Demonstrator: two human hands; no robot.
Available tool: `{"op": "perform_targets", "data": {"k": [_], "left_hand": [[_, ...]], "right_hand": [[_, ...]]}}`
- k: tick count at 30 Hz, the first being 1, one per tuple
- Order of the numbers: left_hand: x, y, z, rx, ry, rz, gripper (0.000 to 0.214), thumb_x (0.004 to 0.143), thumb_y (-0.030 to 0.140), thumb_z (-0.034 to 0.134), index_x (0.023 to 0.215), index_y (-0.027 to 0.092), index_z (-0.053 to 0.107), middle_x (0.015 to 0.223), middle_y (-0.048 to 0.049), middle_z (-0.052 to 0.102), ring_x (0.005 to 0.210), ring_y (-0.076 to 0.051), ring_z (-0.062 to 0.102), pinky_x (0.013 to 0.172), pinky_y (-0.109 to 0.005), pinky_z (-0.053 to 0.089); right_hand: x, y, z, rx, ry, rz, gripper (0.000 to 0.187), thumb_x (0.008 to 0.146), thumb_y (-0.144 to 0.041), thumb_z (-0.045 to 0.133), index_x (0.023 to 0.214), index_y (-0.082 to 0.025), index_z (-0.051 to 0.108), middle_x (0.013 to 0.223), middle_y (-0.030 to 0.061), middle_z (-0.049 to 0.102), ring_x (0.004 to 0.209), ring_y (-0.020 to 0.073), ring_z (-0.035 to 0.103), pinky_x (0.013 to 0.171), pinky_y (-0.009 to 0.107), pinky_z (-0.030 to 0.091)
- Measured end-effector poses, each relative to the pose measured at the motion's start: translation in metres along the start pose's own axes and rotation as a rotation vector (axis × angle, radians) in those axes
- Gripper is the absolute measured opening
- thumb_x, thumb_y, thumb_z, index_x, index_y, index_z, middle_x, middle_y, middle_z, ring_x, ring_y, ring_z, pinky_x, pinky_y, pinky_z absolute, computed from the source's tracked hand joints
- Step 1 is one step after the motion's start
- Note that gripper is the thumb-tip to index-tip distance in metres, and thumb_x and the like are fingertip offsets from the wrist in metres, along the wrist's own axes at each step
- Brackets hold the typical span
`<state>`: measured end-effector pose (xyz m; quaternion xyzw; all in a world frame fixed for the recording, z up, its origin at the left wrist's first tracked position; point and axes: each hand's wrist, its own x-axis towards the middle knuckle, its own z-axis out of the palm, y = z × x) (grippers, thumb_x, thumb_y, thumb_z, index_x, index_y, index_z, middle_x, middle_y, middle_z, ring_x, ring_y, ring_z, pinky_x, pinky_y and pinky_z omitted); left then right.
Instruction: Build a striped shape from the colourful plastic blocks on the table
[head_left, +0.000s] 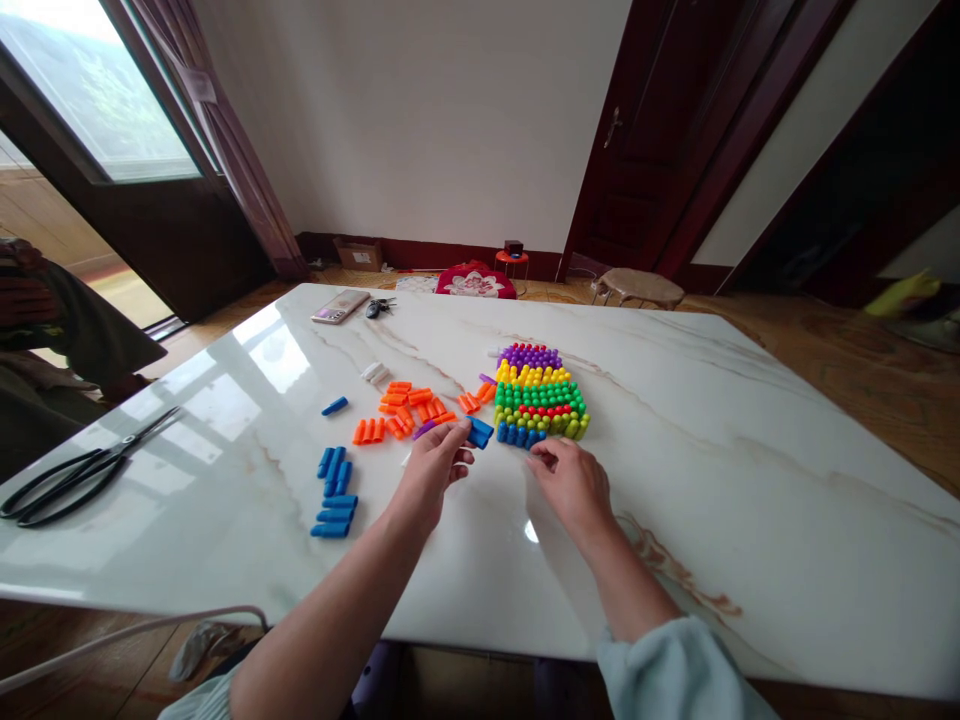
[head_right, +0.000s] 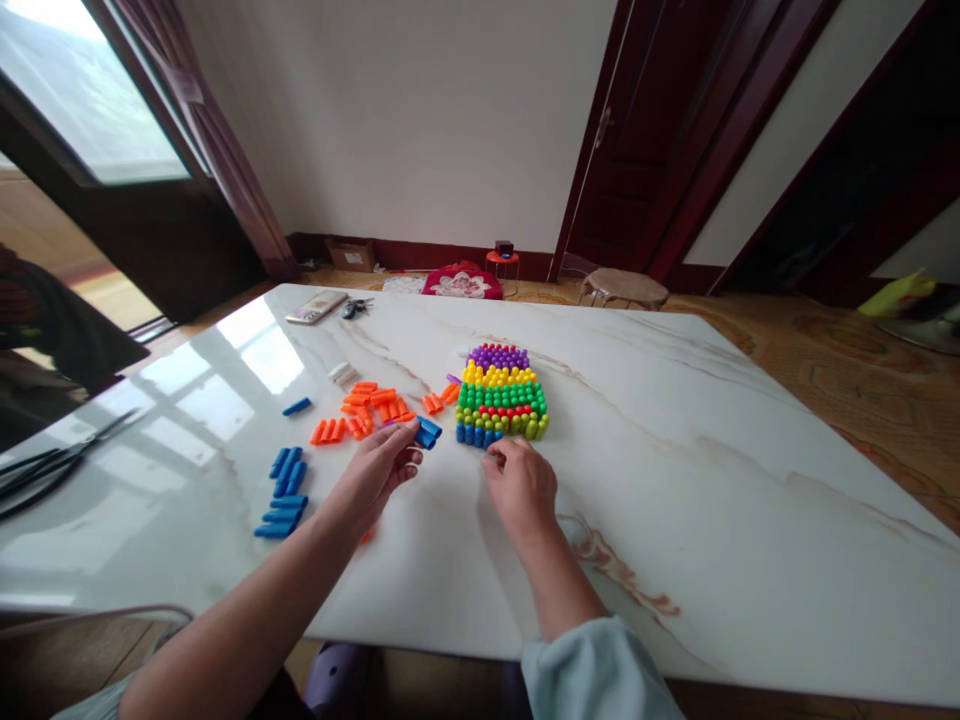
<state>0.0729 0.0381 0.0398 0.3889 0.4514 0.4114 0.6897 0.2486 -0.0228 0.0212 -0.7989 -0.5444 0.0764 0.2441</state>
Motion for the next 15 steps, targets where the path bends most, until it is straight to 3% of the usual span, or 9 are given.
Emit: {"op": "perform_targets", "data": {"k": [6, 10, 13, 15], "left_hand": [[-0.004, 0.002, 0.002, 0.092, 0.004, 0.006, 0.043, 0.062, 0.055, 0.075, 0.075, 0.016, 0.062, 0.07, 0.0009, 0.059, 0.057, -0.007, 0.05, 0.052, -0.017, 0.039], [-0.005, 0.002, 0.003, 0.352, -0.026, 0.109, 0.038, 0.068, 0.054, 0.069, 0.074, 0.016, 0.066, 0.062, 0.0005, 0.059, 0.056, -0.01, 0.051, 0.051, -0.019, 0.038], [-0.005, -0.001, 0.004, 0.574, -0.101, 0.229, 0.033, 0.07, 0.049, 0.068, 0.077, 0.017, 0.07, 0.059, -0.0001, 0.061, 0.052, -0.011, 0.049, 0.05, -0.021, 0.036], [-0.006, -0.003, 0.006, 0.689, -0.159, 0.308, 0.028, 0.071, 0.044, 0.069, 0.078, 0.018, 0.072, 0.062, -0.0011, 0.064, 0.052, -0.011, 0.049, 0.051, -0.022, 0.036]], "right_hand": [[-0.001, -0.001, 0.001, 0.039, 0.013, -0.017, 0.009, 0.079, -0.027, 0.064, 0.084, -0.025, 0.071, 0.083, -0.0004, 0.069, 0.069, 0.0141, 0.061, 0.061, 0.024, 0.039], [-0.005, -0.008, -0.003, 0.373, 0.039, -0.118, 0.016, 0.084, -0.03, 0.058, 0.081, -0.021, 0.071, 0.084, 0.0029, 0.069, 0.064, 0.0128, 0.059, 0.065, 0.024, 0.045], [-0.009, -0.015, -0.004, 0.612, -0.033, -0.194, 0.019, 0.078, -0.029, 0.065, 0.093, -0.02, 0.071, 0.091, 0.0041, 0.069, 0.065, 0.0126, 0.058, 0.061, 0.023, 0.048], [-0.011, -0.017, -0.002, 0.648, -0.075, -0.219, 0.022, 0.074, -0.024, 0.068, 0.095, -0.02, 0.071, 0.089, 0.0032, 0.069, 0.064, 0.0123, 0.058, 0.059, 0.023, 0.048]]}}
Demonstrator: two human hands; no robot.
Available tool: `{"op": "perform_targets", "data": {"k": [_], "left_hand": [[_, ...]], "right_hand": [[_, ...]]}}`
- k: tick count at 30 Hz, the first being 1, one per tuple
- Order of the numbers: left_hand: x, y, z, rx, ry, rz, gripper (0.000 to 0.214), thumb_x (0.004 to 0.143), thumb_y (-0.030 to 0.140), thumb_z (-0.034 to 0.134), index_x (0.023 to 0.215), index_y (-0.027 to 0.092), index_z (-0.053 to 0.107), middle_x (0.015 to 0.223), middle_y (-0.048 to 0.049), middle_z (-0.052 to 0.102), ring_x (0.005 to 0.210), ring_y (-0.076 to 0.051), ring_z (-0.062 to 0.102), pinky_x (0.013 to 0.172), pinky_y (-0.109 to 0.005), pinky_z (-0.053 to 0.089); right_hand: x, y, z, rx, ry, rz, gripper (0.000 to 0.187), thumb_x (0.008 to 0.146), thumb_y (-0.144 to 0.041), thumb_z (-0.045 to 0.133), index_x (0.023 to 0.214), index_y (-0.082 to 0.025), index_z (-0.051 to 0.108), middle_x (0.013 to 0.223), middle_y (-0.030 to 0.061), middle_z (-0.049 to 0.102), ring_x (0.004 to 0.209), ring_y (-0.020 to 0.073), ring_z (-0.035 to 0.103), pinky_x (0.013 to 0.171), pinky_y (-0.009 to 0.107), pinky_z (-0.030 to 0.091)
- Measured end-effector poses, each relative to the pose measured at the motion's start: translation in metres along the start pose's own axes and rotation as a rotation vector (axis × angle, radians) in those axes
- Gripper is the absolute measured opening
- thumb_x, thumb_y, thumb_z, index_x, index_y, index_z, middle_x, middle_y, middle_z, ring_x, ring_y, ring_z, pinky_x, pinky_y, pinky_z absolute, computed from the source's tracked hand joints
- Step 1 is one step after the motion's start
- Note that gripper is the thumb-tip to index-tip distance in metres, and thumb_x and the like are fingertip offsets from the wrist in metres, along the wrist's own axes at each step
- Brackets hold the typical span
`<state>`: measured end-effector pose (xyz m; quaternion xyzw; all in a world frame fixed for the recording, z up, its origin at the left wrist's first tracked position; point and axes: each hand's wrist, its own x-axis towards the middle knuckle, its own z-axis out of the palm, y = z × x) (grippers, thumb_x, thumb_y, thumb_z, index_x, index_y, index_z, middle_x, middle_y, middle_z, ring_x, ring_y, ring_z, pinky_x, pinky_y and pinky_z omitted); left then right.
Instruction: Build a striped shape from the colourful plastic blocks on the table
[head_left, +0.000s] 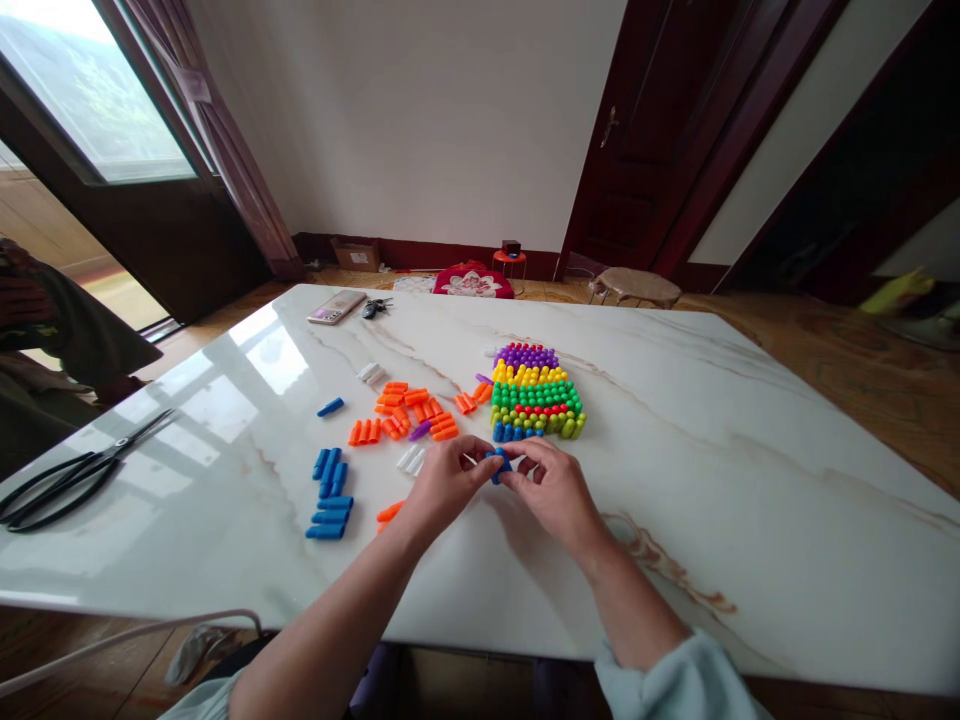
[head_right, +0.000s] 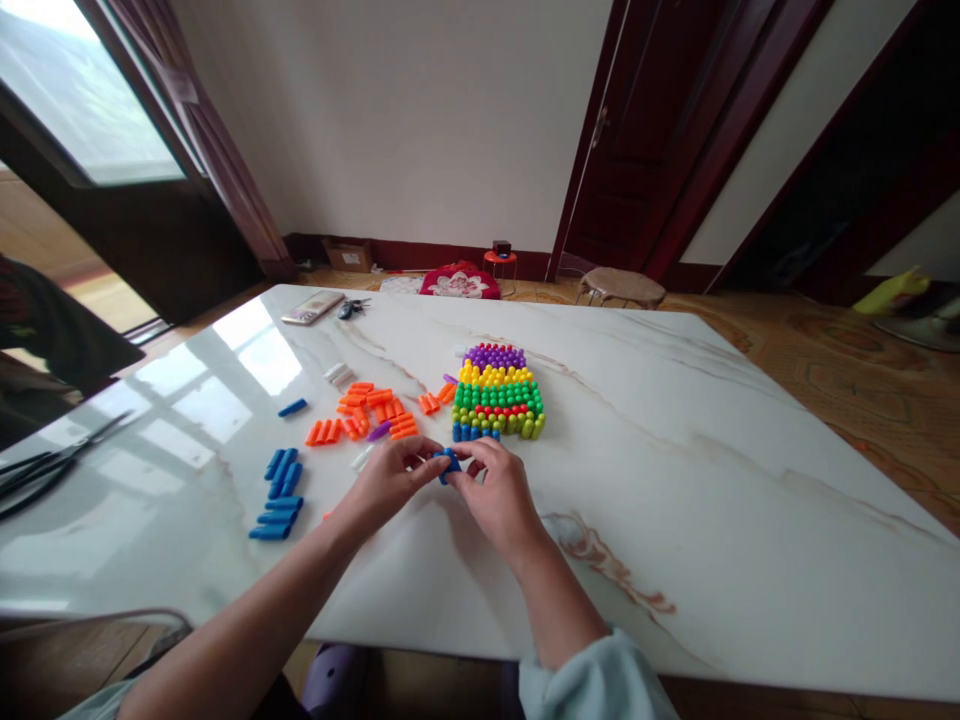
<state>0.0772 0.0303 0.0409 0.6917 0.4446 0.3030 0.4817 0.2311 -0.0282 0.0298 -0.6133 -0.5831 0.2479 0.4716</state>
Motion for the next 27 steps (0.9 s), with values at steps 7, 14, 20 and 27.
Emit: {"op": "perform_targets", "data": {"k": [7, 14, 20, 27], "left_hand": [[-0.003, -0.003, 0.006, 0.168, -0.049, 0.085, 0.018, 0.073, 0.033, 0.068, 0.081, 0.019, 0.073, 0.07, -0.003, 0.069, 0.06, -0.014, 0.055, 0.059, -0.024, 0.041], [-0.005, -0.006, 0.008, 0.185, -0.159, 0.075, 0.022, 0.073, 0.032, 0.066, 0.09, 0.018, 0.072, 0.075, -0.0033, 0.069, 0.064, -0.015, 0.058, 0.062, -0.025, 0.046], [-0.005, -0.006, 0.009, 0.201, -0.191, 0.074, 0.021, 0.073, 0.031, 0.064, 0.088, 0.019, 0.072, 0.075, -0.004, 0.069, 0.064, -0.016, 0.059, 0.062, -0.026, 0.046], [-0.005, -0.011, 0.01, 0.203, -0.186, 0.076, 0.021, 0.072, 0.03, 0.063, 0.088, 0.02, 0.073, 0.075, -0.0032, 0.069, 0.063, -0.015, 0.058, 0.061, -0.026, 0.045]], "right_hand": [[-0.005, 0.005, 0.001, -0.089, -0.039, -0.018, 0.018, 0.076, -0.018, 0.063, 0.093, -0.02, 0.071, 0.083, 0.0017, 0.068, 0.064, 0.012, 0.058, 0.062, 0.023, 0.047], [0.0, 0.034, -0.038, -0.264, 0.186, 0.124, 0.018, 0.073, -0.022, 0.059, 0.087, -0.019, 0.069, 0.088, 0.0039, 0.069, 0.065, 0.014, 0.06, 0.068, 0.028, 0.05], [0.006, 0.057, -0.047, -0.319, 0.223, 0.193, 0.022, 0.071, -0.023, 0.057, 0.089, -0.018, 0.068, 0.085, 0.0049, 0.07, 0.067, 0.0165, 0.062, 0.071, 0.032, 0.051], [0.0, 0.046, -0.046, -0.552, 0.3, 0.224, 0.013, 0.074, -0.029, 0.06, 0.082, -0.02, 0.064, 0.08, 0.0028, 0.068, 0.066, 0.0169, 0.061, 0.068, 0.03, 0.047]]}}
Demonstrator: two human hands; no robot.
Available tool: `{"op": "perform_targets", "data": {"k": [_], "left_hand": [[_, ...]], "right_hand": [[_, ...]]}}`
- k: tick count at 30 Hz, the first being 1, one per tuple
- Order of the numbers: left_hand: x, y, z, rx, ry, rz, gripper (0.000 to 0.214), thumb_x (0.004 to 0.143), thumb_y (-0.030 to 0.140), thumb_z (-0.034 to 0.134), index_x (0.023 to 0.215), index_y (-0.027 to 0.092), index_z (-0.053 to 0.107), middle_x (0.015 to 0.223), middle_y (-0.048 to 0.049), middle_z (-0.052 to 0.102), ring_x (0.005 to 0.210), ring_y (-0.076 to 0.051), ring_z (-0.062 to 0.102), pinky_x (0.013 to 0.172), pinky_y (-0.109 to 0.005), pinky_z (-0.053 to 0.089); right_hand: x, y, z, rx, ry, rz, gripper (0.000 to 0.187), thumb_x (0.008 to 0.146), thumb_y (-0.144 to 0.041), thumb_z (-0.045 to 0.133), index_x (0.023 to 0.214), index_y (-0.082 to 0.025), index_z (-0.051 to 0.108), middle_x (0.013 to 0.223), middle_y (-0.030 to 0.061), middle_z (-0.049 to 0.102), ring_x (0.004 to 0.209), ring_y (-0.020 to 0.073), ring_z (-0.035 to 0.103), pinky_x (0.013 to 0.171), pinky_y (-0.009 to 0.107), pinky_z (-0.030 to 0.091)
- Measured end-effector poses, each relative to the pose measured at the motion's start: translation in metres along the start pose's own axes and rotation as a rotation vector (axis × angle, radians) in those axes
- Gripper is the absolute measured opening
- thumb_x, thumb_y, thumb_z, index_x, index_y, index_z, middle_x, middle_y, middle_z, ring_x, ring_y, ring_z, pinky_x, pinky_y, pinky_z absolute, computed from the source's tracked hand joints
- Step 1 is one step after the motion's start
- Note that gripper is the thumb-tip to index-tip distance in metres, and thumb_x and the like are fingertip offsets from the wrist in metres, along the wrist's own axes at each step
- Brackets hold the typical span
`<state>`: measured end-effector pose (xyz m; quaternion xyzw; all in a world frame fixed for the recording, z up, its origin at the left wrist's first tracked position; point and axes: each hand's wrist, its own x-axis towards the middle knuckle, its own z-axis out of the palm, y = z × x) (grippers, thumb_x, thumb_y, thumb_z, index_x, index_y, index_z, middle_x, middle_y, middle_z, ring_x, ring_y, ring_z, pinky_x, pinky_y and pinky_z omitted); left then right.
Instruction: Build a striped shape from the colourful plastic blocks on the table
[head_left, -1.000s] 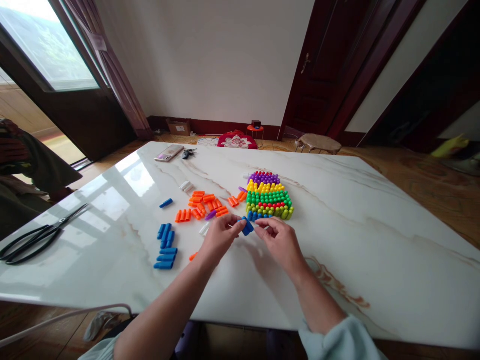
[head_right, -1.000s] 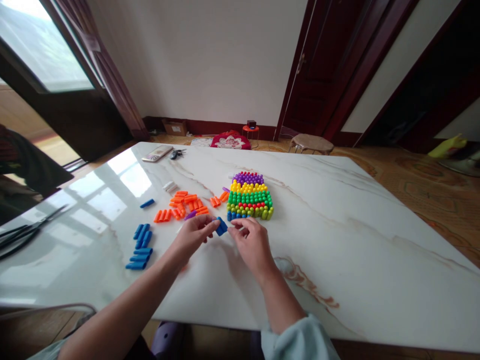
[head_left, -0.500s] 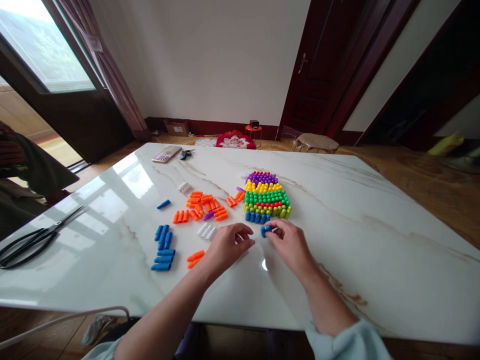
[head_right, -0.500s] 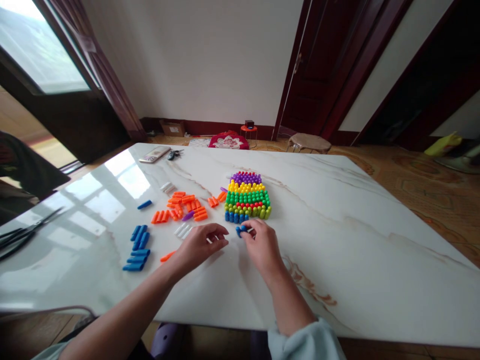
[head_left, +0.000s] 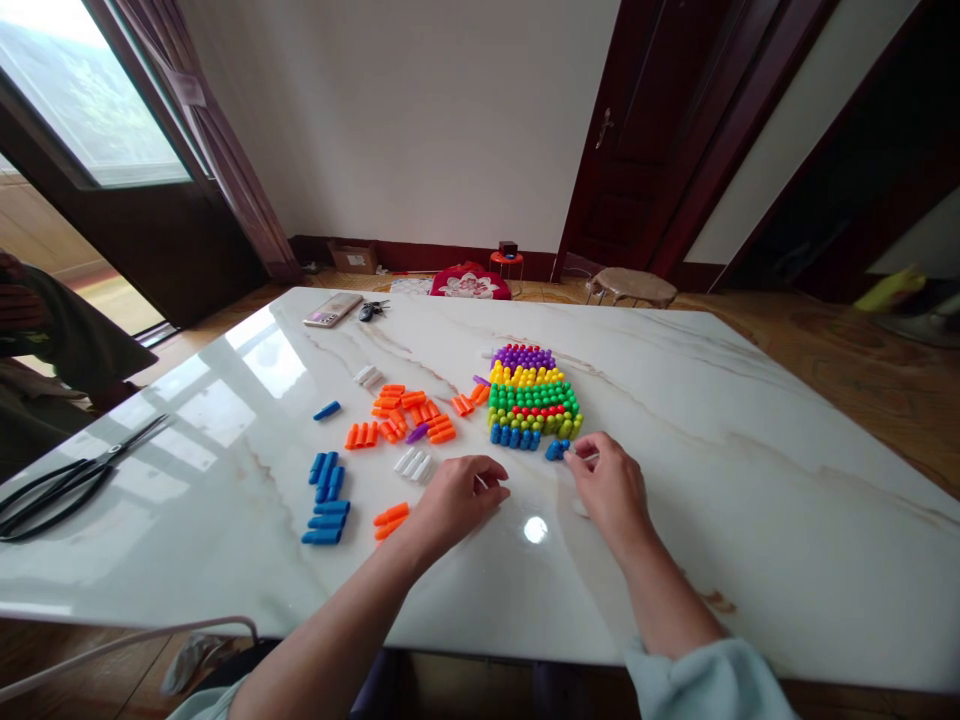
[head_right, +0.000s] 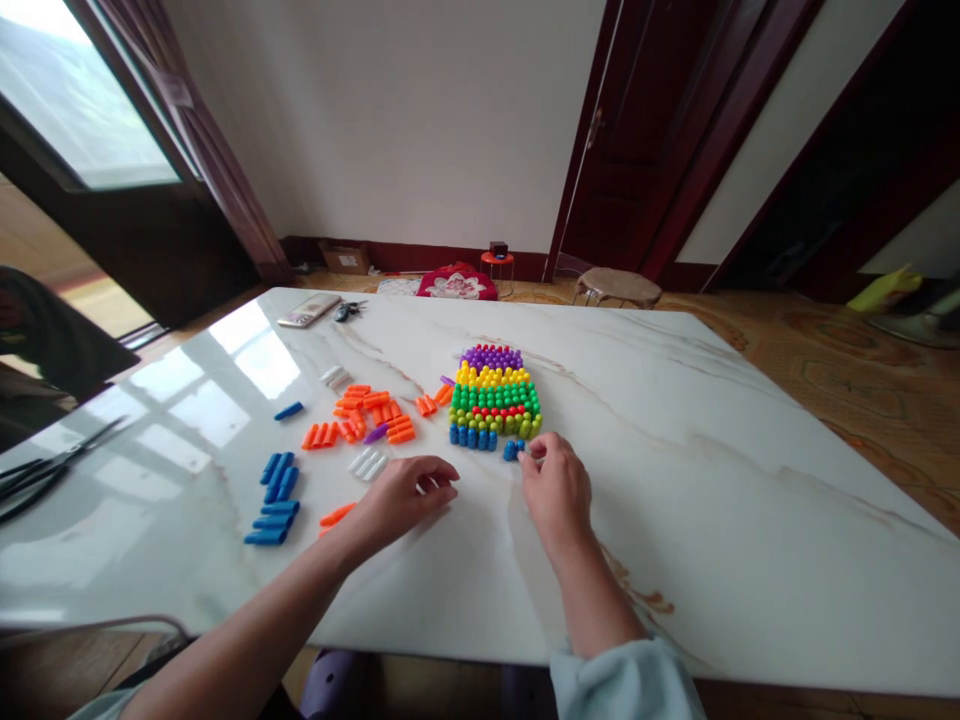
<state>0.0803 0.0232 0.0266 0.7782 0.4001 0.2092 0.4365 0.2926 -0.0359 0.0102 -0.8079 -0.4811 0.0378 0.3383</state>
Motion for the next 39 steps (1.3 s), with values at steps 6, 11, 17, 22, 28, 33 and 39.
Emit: {"op": "perform_targets", "data": {"k": [6, 11, 17, 22, 28, 33, 39], "left_hand": [[0.0, 0.002, 0.002, 0.016, -0.003, 0.007, 0.022, 0.073, 0.031, 0.062, 0.089, 0.019, 0.073, 0.076, -0.0039, 0.07, 0.064, -0.016, 0.059, 0.062, -0.026, 0.046], [0.0, 0.003, 0.002, 0.008, 0.001, -0.012, 0.021, 0.072, 0.03, 0.063, 0.087, 0.019, 0.073, 0.075, -0.004, 0.07, 0.063, -0.016, 0.059, 0.061, -0.027, 0.045], [0.001, 0.002, 0.002, -0.005, 0.012, 0.004, 0.02, 0.071, 0.03, 0.063, 0.086, 0.02, 0.073, 0.073, -0.0031, 0.07, 0.062, -0.015, 0.058, 0.061, -0.026, 0.045], [0.001, 0.002, 0.001, 0.028, 0.01, 0.008, 0.021, 0.073, 0.03, 0.063, 0.088, 0.019, 0.073, 0.075, -0.0038, 0.07, 0.063, -0.016, 0.059, 0.062, -0.027, 0.046], [0.0, 0.001, -0.007, 0.056, 0.018, 0.064, 0.018, 0.074, 0.028, 0.064, 0.088, 0.02, 0.073, 0.077, -0.0048, 0.07, 0.064, -0.017, 0.061, 0.062, -0.027, 0.045], [-0.016, -0.004, -0.052, 0.308, 0.244, 0.132, 0.017, 0.081, 0.032, 0.059, 0.088, 0.025, 0.073, 0.087, -0.006, 0.071, 0.072, -0.02, 0.062, 0.067, -0.029, 0.044], [-0.061, -0.032, -0.103, 0.804, 0.526, -0.168, 0.042, 0.084, 0.047, 0.052, 0.116, 0.023, 0.064, 0.123, -0.0133, 0.059, 0.115, -0.035, 0.049, 0.094, -0.046, 0.041]], "right_hand": [[-0.006, -0.006, -0.002, -0.039, -0.183, -0.016, 0.008, 0.075, -0.025, 0.061, 0.076, -0.023, 0.069, 0.086, -0.0007, 0.067, 0.067, 0.0131, 0.061, 0.065, 0.025, 0.044], [-0.002, -0.013, 0.005, -0.05, -0.181, -0.042, 0.013, 0.076, -0.025, 0.063, 0.086, -0.023, 0.07, 0.094, 0.0006, 0.068, 0.068, 0.0124, 0.061, 0.065, 0.025, 0.044], [0.0, -0.016, 0.009, -0.105, -0.175, -0.069, 0.015, 0.077, -0.027, 0.062, 0.089, -0.023, 0.07, 0.096, 0.0011, 0.068, 0.068, 0.0128, 0.061, 0.064, 0.026, 0.042], [-0.001, -0.019, 0.008, -0.12, -0.204, -0.061, 0.018, 0.078, -0.027, 0.063, 0.094, -0.022, 0.069, 0.1, 0.0014, 0.066, 0.07, 0.0129, 0.061, 0.065, 0.026, 0.042], [-0.004, -0.027, 0.003, -0.219, -0.201, -0.062, 0.008, 0.08, -0.028, 0.062, 0.081, -0.023, 0.068, 0.092, 0.0015, 0.067, 0.07, 0.0148, 0.061, 0.061, 0.027, 0.037], [-0.007, -0.033, 0.001, -0.209, -0.221, -0.088, 0.012, 0.081, -0.026, 0.06, 0.072, -0.023, 0.067, 0.082, 0.0002, 0.068, 0.07, 0.0153, 0.06, 0.058, 0.026, 0.034], [-0.008, -0.039, 0.004, -0.149, -0.24, -0.148, 0.013, 0.081, -0.026, 0.059, 0.074, -0.023, 0.069, 0.081, -0.0003, 0.069, 0.067, 0.0134, 0.059, 0.058, 0.024, 0.034]]}}
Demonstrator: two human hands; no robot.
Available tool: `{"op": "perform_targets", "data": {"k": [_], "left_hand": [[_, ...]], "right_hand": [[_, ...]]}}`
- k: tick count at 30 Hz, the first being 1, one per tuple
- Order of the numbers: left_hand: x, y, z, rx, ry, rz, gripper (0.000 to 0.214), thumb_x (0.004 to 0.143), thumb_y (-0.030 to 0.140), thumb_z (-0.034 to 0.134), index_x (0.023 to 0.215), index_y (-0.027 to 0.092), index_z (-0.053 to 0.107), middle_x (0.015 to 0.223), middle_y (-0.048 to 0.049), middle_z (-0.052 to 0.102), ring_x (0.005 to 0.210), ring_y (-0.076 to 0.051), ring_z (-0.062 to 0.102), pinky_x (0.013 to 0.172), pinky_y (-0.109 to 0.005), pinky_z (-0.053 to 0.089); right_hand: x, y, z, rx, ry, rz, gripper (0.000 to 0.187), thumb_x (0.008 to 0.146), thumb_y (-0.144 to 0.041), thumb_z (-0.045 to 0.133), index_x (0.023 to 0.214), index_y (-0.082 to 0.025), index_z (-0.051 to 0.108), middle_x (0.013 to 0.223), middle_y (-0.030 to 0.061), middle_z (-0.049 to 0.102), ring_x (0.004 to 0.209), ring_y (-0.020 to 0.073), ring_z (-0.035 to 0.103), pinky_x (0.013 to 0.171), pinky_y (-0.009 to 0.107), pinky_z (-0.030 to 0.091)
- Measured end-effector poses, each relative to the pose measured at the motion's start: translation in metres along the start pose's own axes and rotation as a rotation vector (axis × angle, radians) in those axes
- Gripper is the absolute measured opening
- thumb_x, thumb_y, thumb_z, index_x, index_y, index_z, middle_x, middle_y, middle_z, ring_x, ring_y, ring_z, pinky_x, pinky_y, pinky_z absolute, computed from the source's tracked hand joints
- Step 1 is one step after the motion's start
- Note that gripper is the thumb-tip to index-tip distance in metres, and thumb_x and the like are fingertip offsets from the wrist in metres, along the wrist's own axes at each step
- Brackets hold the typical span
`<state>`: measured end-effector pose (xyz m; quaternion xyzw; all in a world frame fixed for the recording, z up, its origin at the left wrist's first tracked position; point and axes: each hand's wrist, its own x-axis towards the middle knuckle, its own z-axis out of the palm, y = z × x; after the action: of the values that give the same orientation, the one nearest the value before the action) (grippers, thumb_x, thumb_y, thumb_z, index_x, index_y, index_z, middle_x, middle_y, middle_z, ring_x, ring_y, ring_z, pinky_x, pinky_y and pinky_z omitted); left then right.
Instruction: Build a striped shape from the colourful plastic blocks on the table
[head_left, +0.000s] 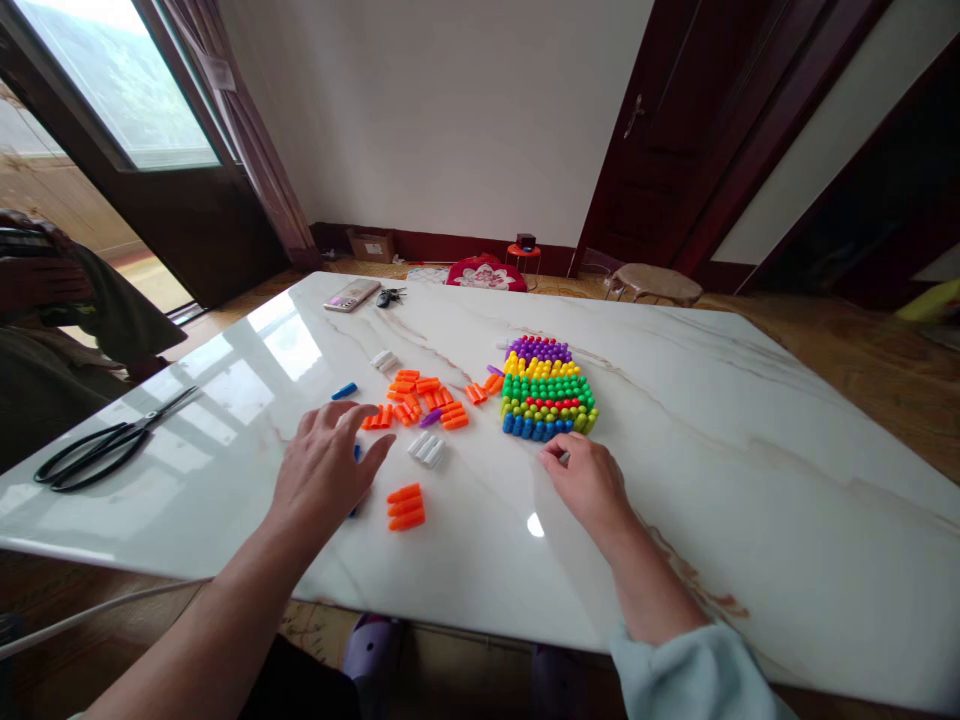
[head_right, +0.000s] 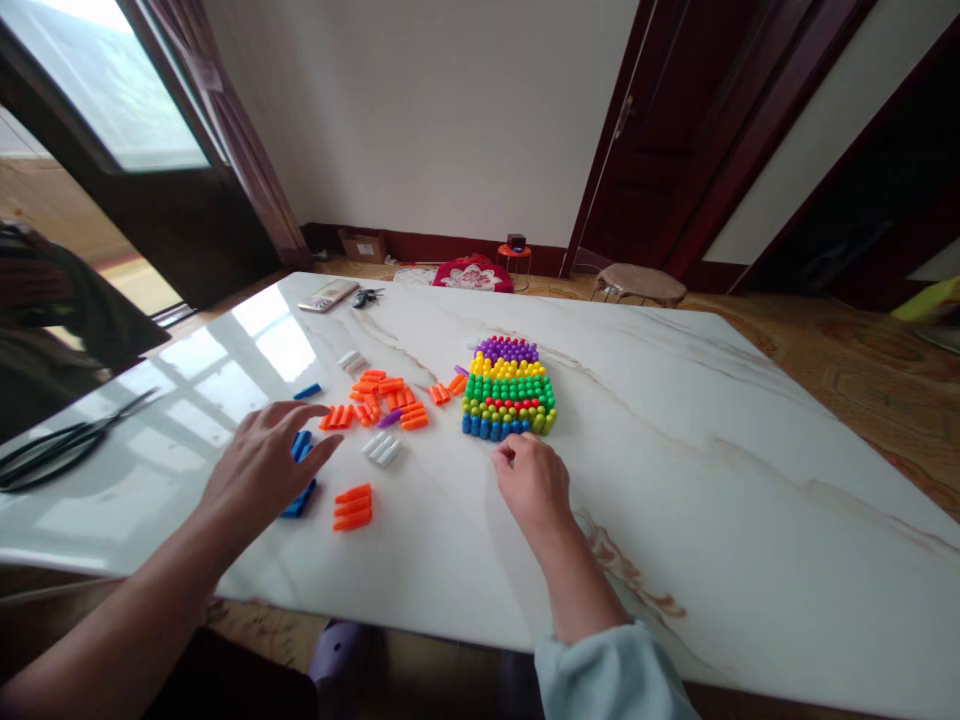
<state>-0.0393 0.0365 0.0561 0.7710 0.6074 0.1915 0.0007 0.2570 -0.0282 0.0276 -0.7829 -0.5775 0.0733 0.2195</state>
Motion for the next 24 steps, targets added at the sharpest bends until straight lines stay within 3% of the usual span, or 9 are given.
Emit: {"op": "perform_targets", "data": {"k": [3, 6, 11, 15, 19, 24], "left_hand": [[-0.017, -0.015, 0.007, 0.174, -0.159, -0.098, 0.067, 0.084, 0.054, 0.049, 0.14, 0.018, 0.044, 0.139, -0.0199, 0.043, 0.124, -0.04, 0.041, 0.093, -0.05, 0.042], [-0.029, -0.016, 0.019, 0.266, -0.234, -0.121, 0.061, 0.089, 0.052, 0.04, 0.142, 0.022, 0.042, 0.144, -0.0177, 0.037, 0.124, -0.039, 0.04, 0.087, -0.049, 0.046], [-0.027, -0.011, 0.028, 0.323, -0.18, -0.162, 0.047, 0.094, 0.033, 0.032, 0.135, 0.021, 0.051, 0.135, -0.0192, 0.041, 0.119, -0.036, 0.043, 0.083, -0.043, 0.048], [-0.019, -0.013, 0.029, 0.271, -0.191, -0.26, 0.045, 0.094, 0.024, 0.029, 0.133, 0.024, 0.051, 0.122, -0.0196, 0.048, 0.101, -0.033, 0.057, 0.069, -0.038, 0.048], [-0.013, -0.018, 0.03, 0.231, -0.154, -0.249, 0.038, 0.094, 0.028, 0.03, 0.123, 0.027, 0.056, 0.12, -0.0142, 0.053, 0.08, -0.025, 0.062, 0.056, -0.03, 0.04], [-0.002, -0.024, 0.022, 0.105, -0.031, -0.275, 0.024, 0.09, 0.035, 0.041, 0.104, 0.027, 0.06, 0.097, -0.009, 0.064, 0.072, -0.023, 0.059, 0.057, -0.029, 0.034]], "right_hand": [[0.0, -0.001, 0.002, 0.006, -0.012, -0.007, 0.013, 0.081, -0.027, 0.059, 0.074, -0.023, 0.069, 0.08, -0.0003, 0.069, 0.066, 0.013, 0.058, 0.059, 0.024, 0.034], [-0.001, -0.001, 0.003, 0.028, -0.014, -0.037, 0.013, 0.082, -0.025, 0.059, 0.074, -0.022, 0.068, 0.08, -0.0005, 0.068, 0.066, 0.0128, 0.058, 0.06, 0.024, 0.035], [-0.004, -0.005, 0.004, 0.046, -0.04, -0.119, 0.013, 0.083, -0.023, 0.059, 0.073, -0.02, 0.067, 0.08, 0.0006, 0.067, 0.068, 0.0129, 0.058, 0.063, 0.024, 0.036], [-0.007, -0.012, 0.007, 0.065, -0.079, -0.175, 0.013, 0.084, -0.02, 0.058, 0.075, -0.02, 0.068, 0.083, 0.0015, 0.067, 0.071, 0.0135, 0.061, 0.065, 0.023, 0.038], [-0.009, -0.018, 0.009, 0.084, -0.099, -0.225, 0.015, 0.084, -0.019, 0.057, 0.076, -0.02, 0.069, 0.083, 0.0014, 0.067, 0.073, 0.0137, 0.062, 0.066, 0.023, 0.039], [-0.01, -0.023, 0.009, 0.118, -0.079, -0.226, 0.014, 0.084, -0.018, 0.057, 0.075, -0.02, 0.068, 0.081, 0.0013, 0.066, 0.067, 0.0128, 0.06, 0.065, 0.024, 0.04]]}}
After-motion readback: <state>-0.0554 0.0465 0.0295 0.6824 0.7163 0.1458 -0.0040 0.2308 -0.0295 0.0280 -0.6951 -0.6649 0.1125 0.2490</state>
